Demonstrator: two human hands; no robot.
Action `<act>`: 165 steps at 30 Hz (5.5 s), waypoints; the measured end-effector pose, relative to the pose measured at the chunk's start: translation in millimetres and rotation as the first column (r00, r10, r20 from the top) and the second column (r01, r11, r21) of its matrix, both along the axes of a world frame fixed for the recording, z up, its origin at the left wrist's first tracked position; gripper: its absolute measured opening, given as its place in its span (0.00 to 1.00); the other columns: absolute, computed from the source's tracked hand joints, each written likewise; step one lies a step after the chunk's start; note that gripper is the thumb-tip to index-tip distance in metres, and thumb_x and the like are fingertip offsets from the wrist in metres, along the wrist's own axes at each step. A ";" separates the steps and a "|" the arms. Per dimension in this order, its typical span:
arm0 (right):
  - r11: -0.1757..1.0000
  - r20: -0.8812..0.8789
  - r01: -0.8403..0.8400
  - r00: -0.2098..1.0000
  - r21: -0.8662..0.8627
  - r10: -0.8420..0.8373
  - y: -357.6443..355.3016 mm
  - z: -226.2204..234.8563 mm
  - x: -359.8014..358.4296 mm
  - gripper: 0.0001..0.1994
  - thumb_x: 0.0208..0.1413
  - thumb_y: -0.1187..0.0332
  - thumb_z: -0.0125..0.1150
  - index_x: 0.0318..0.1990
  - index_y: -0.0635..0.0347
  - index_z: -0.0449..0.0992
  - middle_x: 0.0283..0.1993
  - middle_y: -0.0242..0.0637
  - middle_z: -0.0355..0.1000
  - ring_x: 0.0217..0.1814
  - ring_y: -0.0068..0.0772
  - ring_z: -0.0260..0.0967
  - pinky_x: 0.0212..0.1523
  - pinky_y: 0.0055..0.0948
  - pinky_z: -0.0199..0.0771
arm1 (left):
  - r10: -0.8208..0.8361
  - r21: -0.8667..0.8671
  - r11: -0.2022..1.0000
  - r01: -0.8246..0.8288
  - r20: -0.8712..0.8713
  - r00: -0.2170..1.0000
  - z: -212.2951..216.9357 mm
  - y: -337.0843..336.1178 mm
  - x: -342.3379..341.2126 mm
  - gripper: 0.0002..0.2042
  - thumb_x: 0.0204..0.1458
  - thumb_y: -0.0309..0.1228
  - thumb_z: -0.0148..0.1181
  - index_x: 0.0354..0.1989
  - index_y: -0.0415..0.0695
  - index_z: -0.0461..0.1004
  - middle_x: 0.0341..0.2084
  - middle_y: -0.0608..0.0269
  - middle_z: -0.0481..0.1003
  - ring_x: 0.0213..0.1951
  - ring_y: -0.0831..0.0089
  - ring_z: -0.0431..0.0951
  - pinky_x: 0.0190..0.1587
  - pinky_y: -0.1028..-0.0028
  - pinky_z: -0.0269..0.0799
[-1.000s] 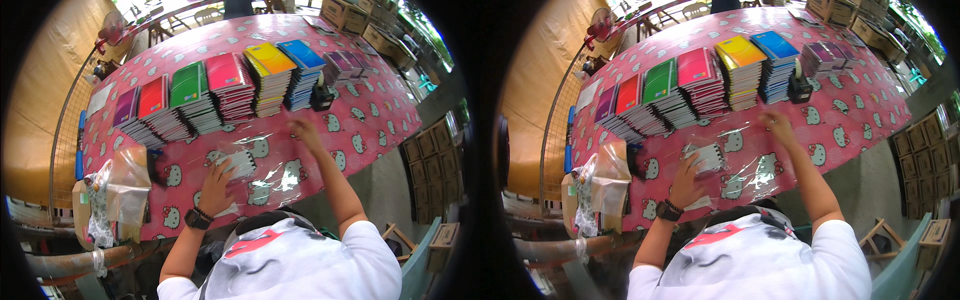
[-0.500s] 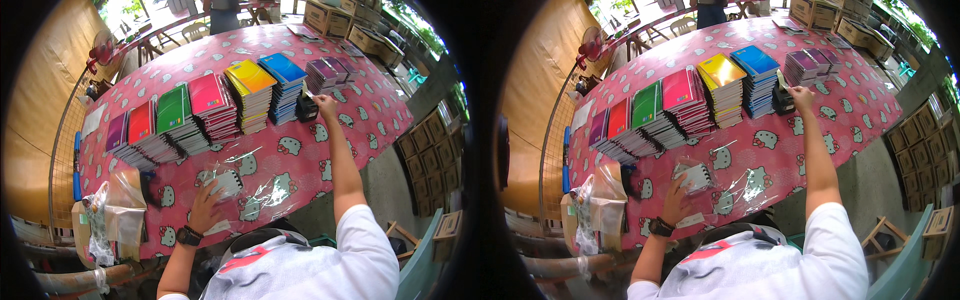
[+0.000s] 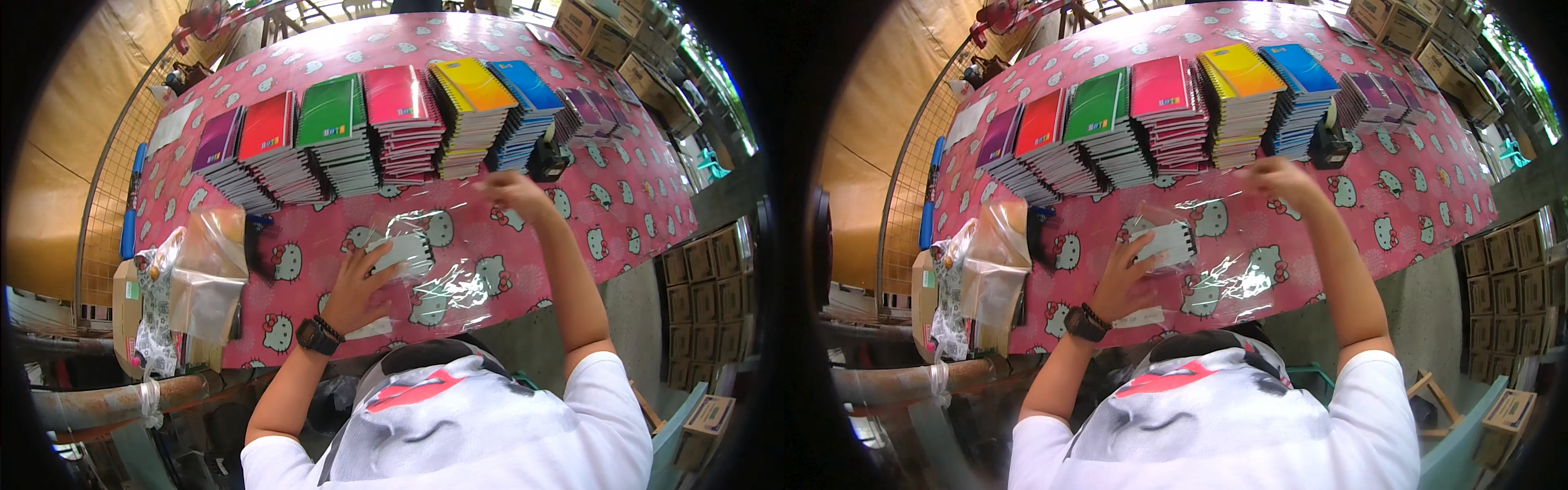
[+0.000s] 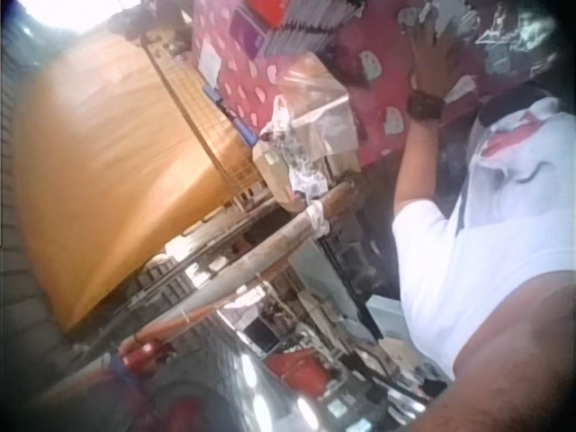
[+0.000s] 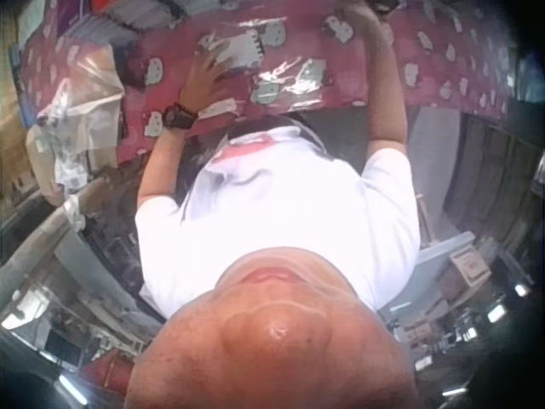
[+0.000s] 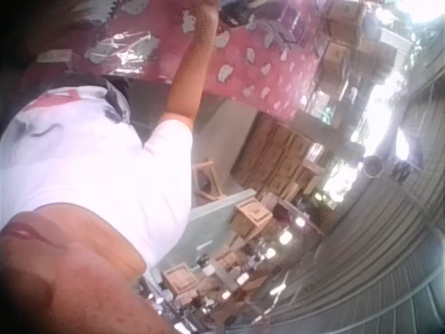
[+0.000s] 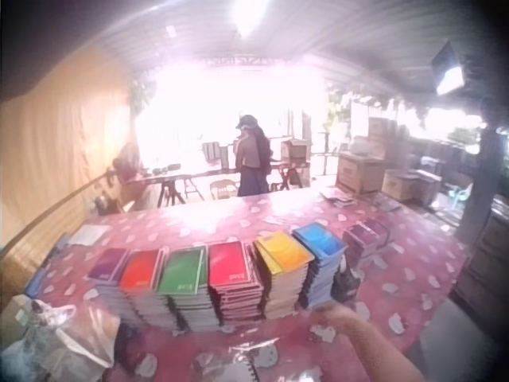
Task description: The person repeatedly picks up spiral-bound notebooks from stacks on a table, places them into clear plastic sleeves, and seals the sleeves with tape. The person handles notebooks of various colors and sizes, working one at a time.
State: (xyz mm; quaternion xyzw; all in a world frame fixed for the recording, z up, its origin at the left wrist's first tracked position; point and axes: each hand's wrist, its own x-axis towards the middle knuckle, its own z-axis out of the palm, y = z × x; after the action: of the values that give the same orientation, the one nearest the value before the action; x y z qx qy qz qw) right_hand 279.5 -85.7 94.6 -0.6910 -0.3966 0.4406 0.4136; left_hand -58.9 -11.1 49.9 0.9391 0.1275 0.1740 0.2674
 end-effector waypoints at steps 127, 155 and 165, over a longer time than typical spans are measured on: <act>0.997 0.081 -0.070 0.994 0.014 0.069 -38.8 -107.7 -15.6 0.11 0.49 0.64 0.65 0.30 0.62 0.73 0.25 0.28 0.69 0.28 0.18 0.63 0.29 0.22 0.64 | 0.289 0.076 0.956 -0.282 -0.089 0.953 43.9 -15.6 75.0 0.50 0.24 0.35 0.77 0.60 0.48 0.51 0.53 0.58 0.63 0.50 0.57 0.68 0.59 0.48 0.49; 0.828 0.089 -0.322 0.944 0.458 0.318 -52.0 -54.9 -26.1 0.46 0.37 0.75 0.61 0.68 0.57 0.43 0.69 0.41 0.47 0.71 0.35 0.42 0.67 0.34 0.42 | 0.407 -0.774 0.612 0.160 0.482 0.775 -30.3 -42.4 80.4 0.52 0.37 0.22 0.63 0.68 0.44 0.32 0.62 0.50 0.51 0.63 0.63 0.54 0.64 0.62 0.49; 0.834 0.293 -0.308 0.938 0.458 0.186 -68.3 -65.3 -25.4 0.37 0.35 0.71 0.59 0.61 0.54 0.60 0.63 0.40 0.56 0.65 0.41 0.50 0.65 0.37 0.46 | 0.468 -0.571 0.812 -0.119 0.515 0.718 -24.0 -52.0 76.0 0.44 0.38 0.30 0.65 0.65 0.40 0.45 0.57 0.48 0.58 0.61 0.58 0.57 0.61 0.61 0.53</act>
State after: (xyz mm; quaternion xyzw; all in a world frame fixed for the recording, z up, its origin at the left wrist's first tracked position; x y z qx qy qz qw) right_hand 254.1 -154.0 29.3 -0.5510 -0.6293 0.2882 0.4663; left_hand 17.0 -63.1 26.0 0.6871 0.2231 0.4827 0.4950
